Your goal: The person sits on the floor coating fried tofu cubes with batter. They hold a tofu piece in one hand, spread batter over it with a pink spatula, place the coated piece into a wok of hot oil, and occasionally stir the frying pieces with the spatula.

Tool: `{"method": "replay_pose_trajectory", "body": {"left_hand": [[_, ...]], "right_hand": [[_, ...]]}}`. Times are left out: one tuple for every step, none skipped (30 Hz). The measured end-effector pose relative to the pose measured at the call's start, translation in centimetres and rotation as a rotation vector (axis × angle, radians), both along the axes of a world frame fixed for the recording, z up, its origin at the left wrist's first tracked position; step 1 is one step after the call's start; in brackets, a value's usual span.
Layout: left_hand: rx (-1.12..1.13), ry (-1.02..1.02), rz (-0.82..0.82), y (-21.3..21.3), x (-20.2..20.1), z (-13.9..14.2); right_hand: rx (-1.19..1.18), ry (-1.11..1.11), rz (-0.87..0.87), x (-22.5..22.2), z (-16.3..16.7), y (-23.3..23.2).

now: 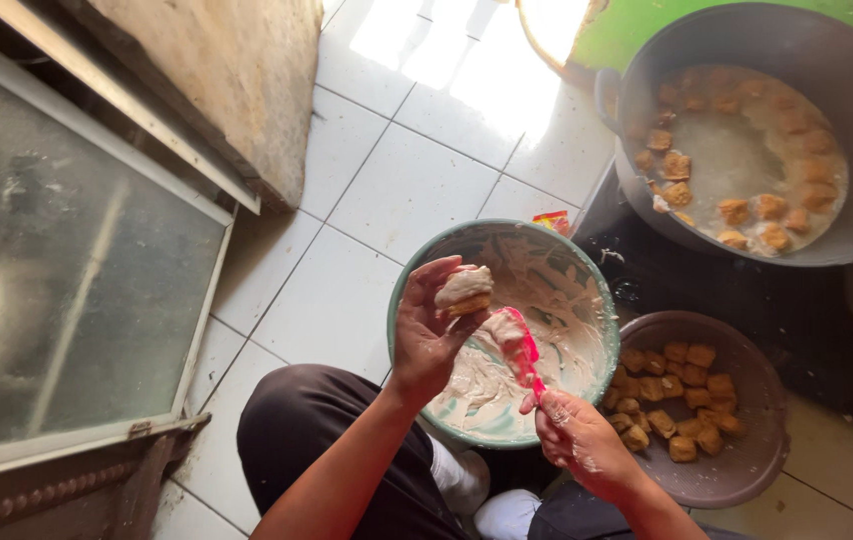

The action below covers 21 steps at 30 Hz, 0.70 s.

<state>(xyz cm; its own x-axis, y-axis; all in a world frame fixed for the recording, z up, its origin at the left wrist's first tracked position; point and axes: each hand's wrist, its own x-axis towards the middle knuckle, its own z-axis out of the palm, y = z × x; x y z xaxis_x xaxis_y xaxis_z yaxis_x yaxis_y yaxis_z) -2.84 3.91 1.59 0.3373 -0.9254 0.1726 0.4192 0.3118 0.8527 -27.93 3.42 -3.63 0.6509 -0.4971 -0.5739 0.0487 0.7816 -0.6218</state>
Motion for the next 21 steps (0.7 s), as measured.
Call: {"method": "replay_pose_trajectory", "body": {"left_hand": [[0.013, -0.036, 0.003, -0.1, 0.0, 0.0], [0.027, -0.03, -0.028, -0.2, -0.1, -0.1], [0.04, -0.026, -0.06, -0.2, -0.2, -0.4], [0.055, -0.022, -0.093, -0.3, -0.5, -0.7], [0.088, -0.036, -0.147, -0.6, -1.1, -1.3], [0.121, -0.053, -0.2, -0.9, -1.9, -1.9], [0.154, -0.07, -0.25, -1.2, -2.6, -2.6], [0.208, -0.176, -0.266, -1.7, -3.6, -3.4], [0.263, -0.284, -0.279, -2.2, -4.9, -4.2], [0.318, -0.394, -0.292, -2.9, -6.3, -5.0], [0.318, -0.409, -0.265, -4.0, -7.9, -5.7], [0.318, -0.424, -0.237, -5.4, -9.6, -6.3], [0.316, -0.437, -0.212, -7.0, -11.4, -6.7], [0.3, -0.455, -0.16, -9.0, -13.1, -6.8], [0.283, -0.469, -0.108, -11.5, -14.7, -6.7], [0.281, -0.412, -0.096, -14.1, -16.2, -6.4], [0.28, -0.353, -0.083, -17.0, -17.4, -5.8], [0.27, -0.437, 0.004, -19.8, -18.5, -5.0], [0.157, -0.352, 0.004, -22.2, -19.2, -3.9], [0.086, -0.416, 0.094, -24.2, -19.4, -2.6], [0.017, -0.479, 0.18, -25.4, -19.6, -1.8]], "right_hand": [[0.008, -0.046, -0.014, -0.6, 0.5, 0.1], [0.015, -0.09, -0.032, -1.4, 1.1, 0.3], [-0.014, -0.117, -0.05, -2.3, 1.7, 0.4], [-0.042, -0.144, -0.069, -3.2, 2.3, 0.6], [-0.071, -0.172, -0.088, -4.2, 2.9, 0.7], [-0.095, -0.131, -0.139, -5.3, 3.3, 1.0], [-0.12, -0.093, -0.188, -6.5, 3.8, 1.3], [-0.144, -0.056, -0.234, -7.6, 4.0, 1.5], [-0.199, -0.044, -0.322, -8.5, 4.0, 1.6], [-0.253, -0.031, -0.412, -9.3, 3.9, 1.7], [-0.306, -0.019, -0.504, -10.1, 3.7, 1.6], [-0.338, -0.051, -0.552, -10.8, 3.5, 1.4], [-0.371, -0.081, -0.602, -11.7, 3.3, 1.2], [-0.405, -0.109, -0.651, -12.4, 3.1, 0.9], [-0.422, -0.097, -0.674, -13.0, 2.9, 0.6], [-0.439, -0.083, -0.696, -13.5, 2.8, 0.4], [-0.457, -0.066, -0.716, -14.0, 2.8, 0.2], [-0.47, -0.041, -0.742, -14.4, 2.8, 0.0], [-0.479, -0.015, -0.766, -14.7, 2.9, -0.1], [-0.482, 0.013, -0.788, -14.9, 3.1, 0.0], [-0.468, 0.023, -0.822, -15.2, 3.5, 0.1]]}}
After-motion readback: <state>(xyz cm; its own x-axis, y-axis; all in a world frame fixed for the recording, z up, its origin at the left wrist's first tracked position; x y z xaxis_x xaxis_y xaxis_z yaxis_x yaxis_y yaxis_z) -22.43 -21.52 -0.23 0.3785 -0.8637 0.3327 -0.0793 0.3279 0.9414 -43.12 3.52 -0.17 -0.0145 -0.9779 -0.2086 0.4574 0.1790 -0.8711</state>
